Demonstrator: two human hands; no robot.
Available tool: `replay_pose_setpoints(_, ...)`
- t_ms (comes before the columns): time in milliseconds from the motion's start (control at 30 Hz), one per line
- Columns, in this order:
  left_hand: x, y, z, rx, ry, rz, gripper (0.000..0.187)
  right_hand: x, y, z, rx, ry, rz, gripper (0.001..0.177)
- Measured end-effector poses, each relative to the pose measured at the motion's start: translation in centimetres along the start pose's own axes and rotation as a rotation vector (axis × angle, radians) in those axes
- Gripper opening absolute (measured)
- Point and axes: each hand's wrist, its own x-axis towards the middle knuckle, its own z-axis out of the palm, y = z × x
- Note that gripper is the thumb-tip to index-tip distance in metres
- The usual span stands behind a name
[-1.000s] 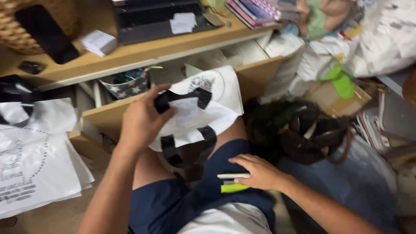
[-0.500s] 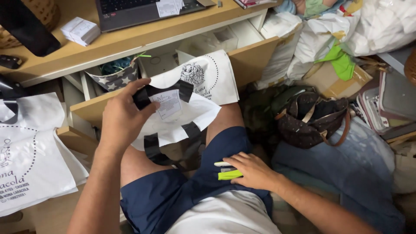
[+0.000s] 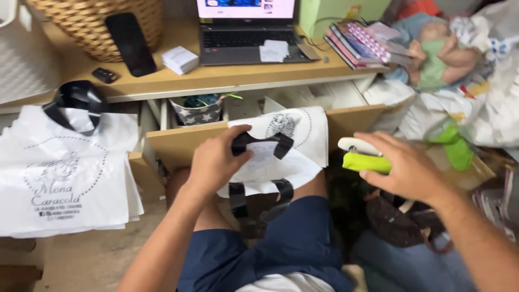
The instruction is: Attaching black handles to white branded bags using a stapler.
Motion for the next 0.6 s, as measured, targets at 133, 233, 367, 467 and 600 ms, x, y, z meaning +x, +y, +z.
replay_pose_setpoints(133, 0.0, 0.7, 0.2, 0.01, -0.031, -0.005, 0.07, 5.1, -7.6, -7.0, -0.32, -0.213, -0.069, 0.104)
replay_pose_setpoints(233, 0.0, 1.1, 0.4, 0.024, -0.04, -0.013, 0.071, 8.6, -11.9, -7.5, -0.543, -0.308, -0.264, 0.097)
replay_pose_setpoints(367, -0.3, 1.1, 0.4, -0.016, -0.049, -0.029, 0.074, 12.3, -12.9, -4.3, -0.644, -0.078, -0.514, 0.088)
replay_pose_setpoints(467, -0.3, 1.2, 0.7, -0.012, -0.055, -0.025, 0.073, 14.6, -14.4, -2.6, -0.779, -0.04, -0.661, 0.087)
replay_pose_setpoints(600, -0.2, 1.4, 1.0, -0.02, -0.046, 0.0, 0.072, 16.3, -16.0, -1.0, -0.82, -0.123, -0.709, 0.082)
